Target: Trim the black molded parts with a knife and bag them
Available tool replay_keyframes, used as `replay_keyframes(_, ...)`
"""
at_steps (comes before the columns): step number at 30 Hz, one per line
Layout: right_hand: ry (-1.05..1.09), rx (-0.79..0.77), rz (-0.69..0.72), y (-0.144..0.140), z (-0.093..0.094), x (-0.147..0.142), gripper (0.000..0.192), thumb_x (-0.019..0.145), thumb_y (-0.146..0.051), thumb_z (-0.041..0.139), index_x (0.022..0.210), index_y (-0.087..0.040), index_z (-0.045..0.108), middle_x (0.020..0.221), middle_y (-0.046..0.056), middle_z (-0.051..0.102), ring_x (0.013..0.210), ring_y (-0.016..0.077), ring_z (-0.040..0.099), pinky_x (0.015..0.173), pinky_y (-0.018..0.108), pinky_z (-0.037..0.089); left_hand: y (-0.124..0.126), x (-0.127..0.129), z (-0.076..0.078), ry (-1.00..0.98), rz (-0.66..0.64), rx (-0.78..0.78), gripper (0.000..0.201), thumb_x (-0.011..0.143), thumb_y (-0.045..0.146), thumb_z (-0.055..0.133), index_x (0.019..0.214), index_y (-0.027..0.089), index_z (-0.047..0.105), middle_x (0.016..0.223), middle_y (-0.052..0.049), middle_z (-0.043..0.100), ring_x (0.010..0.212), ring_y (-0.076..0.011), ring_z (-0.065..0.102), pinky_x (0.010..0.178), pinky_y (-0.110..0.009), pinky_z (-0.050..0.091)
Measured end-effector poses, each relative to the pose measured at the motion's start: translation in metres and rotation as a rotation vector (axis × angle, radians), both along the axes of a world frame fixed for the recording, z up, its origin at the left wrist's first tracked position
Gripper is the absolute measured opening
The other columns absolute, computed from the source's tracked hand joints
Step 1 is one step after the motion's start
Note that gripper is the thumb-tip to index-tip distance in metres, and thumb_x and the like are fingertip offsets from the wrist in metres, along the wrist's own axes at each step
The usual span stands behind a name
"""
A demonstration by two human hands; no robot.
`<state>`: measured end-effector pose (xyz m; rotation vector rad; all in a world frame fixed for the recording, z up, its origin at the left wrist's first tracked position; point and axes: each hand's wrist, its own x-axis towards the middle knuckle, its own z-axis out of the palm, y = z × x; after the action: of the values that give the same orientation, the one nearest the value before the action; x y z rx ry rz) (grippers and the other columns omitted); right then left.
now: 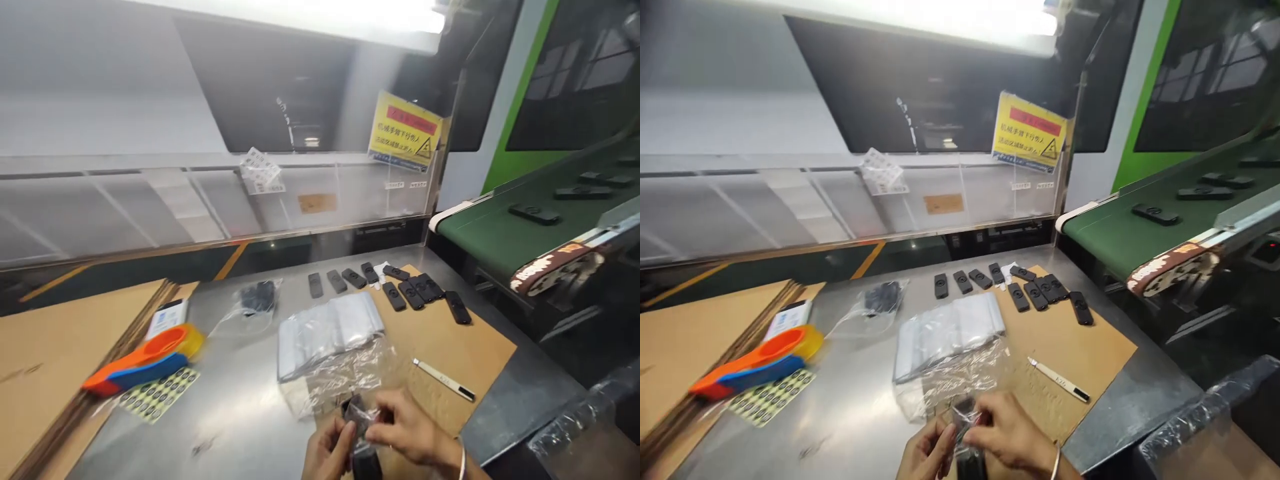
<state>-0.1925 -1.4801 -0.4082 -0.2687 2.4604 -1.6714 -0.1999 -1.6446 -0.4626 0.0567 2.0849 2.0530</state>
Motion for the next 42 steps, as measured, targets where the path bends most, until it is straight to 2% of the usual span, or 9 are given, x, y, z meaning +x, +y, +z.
replay_keyframes(3,0.103,0.147,-0.026,0.003,0.002,-0.006,0.011,0.077,-0.02,0.055,0.068,-0.016,0.052,0.062,-0.004,0.05,0.061,0.0096,0.045,0.057,0.021,0.031,-0.013,0.002,0.001,0.236,0.085,-0.322,0.038,0.078,0.05,0.053,0.063,0.016,0.05,0.055,0.001,0.048,0.053,-0.013,0.047,0.051,-0.023,0.039)
replay_keyframes(6,0.246,0.319,0.081,-0.005,0.001,-0.012,0.008,0.082,-0.017,0.051,0.073,-0.017,0.053,0.071,-0.001,0.055,0.069,0.0119,0.048,0.063,0.023,0.033,-0.017,0.003,0.008,0.674,0.242,-0.659,0.027,0.082,0.032,0.054,0.102,0.015,0.057,0.094,-0.01,0.06,0.088,-0.0218,0.056,0.074,-0.033,0.047)
replay_keyframes(10,0.35,0.515,0.202,-0.02,0.001,-0.018,0.01,0.082,-0.013,0.049,0.075,-0.018,0.054,0.076,0.001,0.056,0.071,0.0136,0.05,0.063,0.024,0.033,-0.018,-0.001,0.01,1.012,0.123,-0.858,0.041,0.085,0.014,0.044,0.125,0.023,0.047,0.093,-0.006,0.063,0.084,-0.018,0.058,0.072,-0.03,0.047)
replay_keyframes(15,0.478,0.694,0.073,-0.032,0.001,-0.024,0.018,0.084,-0.01,0.042,0.073,-0.019,0.054,0.074,0.002,0.055,0.071,0.0156,0.049,0.061,0.027,0.031,-0.029,-0.005,-0.006,0.786,0.219,-0.834,0.044,0.084,0.01,0.039,0.126,0.02,0.048,0.077,-0.003,0.068,0.06,-0.0138,0.058,0.058,-0.024,0.045)
replay_keyframes(19,0.45,0.552,0.028,-0.038,-0.002,-0.021,0.021,0.087,-0.013,0.038,0.073,-0.018,0.053,0.073,0.001,0.056,0.069,0.0142,0.05,0.062,0.025,0.033,-0.036,-0.005,-0.008,0.5,0.234,-0.718,0.033,0.086,0.019,0.038,0.111,0.022,0.06,0.083,-0.003,0.07,0.064,-0.0148,0.062,0.06,-0.023,0.046)
replay_keyframes(24,0.218,0.394,-0.011,-0.05,-0.017,-0.01,0.028,0.087,-0.045,0.046,0.083,-0.018,0.055,0.069,0.0,0.058,0.063,0.014,0.053,0.057,0.024,0.033,-0.036,0.001,-0.006,0.232,0.377,-0.471,0.025,0.088,0.037,0.043,0.097,0.02,0.059,0.065,0.001,0.064,0.053,-0.0127,0.058,0.053,-0.021,0.043)
replay_keyframes(31,0.29,0.32,-0.039,-0.065,-0.043,-0.015,0.026,0.09,-0.022,0.035,0.074,-0.018,0.054,0.069,0.001,0.057,0.063,0.0132,0.053,0.058,0.024,0.036,-0.034,0.01,-0.019,0.478,0.45,-0.571,0.014,0.088,0.027,0.046,0.085,0.02,0.058,0.071,0.001,0.064,0.061,-0.0114,0.059,0.059,-0.021,0.043)
replay_keyframes(37,0.608,0.23,-0.119,-0.059,-0.056,-0.008,0.016,0.089,-0.015,0.036,0.085,-0.018,0.051,0.079,0.004,0.055,0.075,0.0156,0.052,0.067,0.027,0.041,-0.04,0.012,-0.028,0.782,0.554,-0.623,0.009,0.083,0.012,0.052,0.083,0.018,0.058,0.088,-0.005,0.056,0.083,-0.0168,0.055,0.075,-0.03,0.046)
replay_keyframes(42,0.59,0.351,-0.024,-0.064,-0.073,0.008,0.016,0.089,-0.017,0.037,0.076,-0.02,0.046,0.07,0.002,0.052,0.067,0.0149,0.05,0.061,0.026,0.039,-0.04,0.02,-0.038,0.923,0.572,-0.553,0.022,0.081,0.0,0.047,0.093,0.018,0.051,0.073,0.0,0.047,0.068,-0.0118,0.048,0.061,-0.025,0.044)
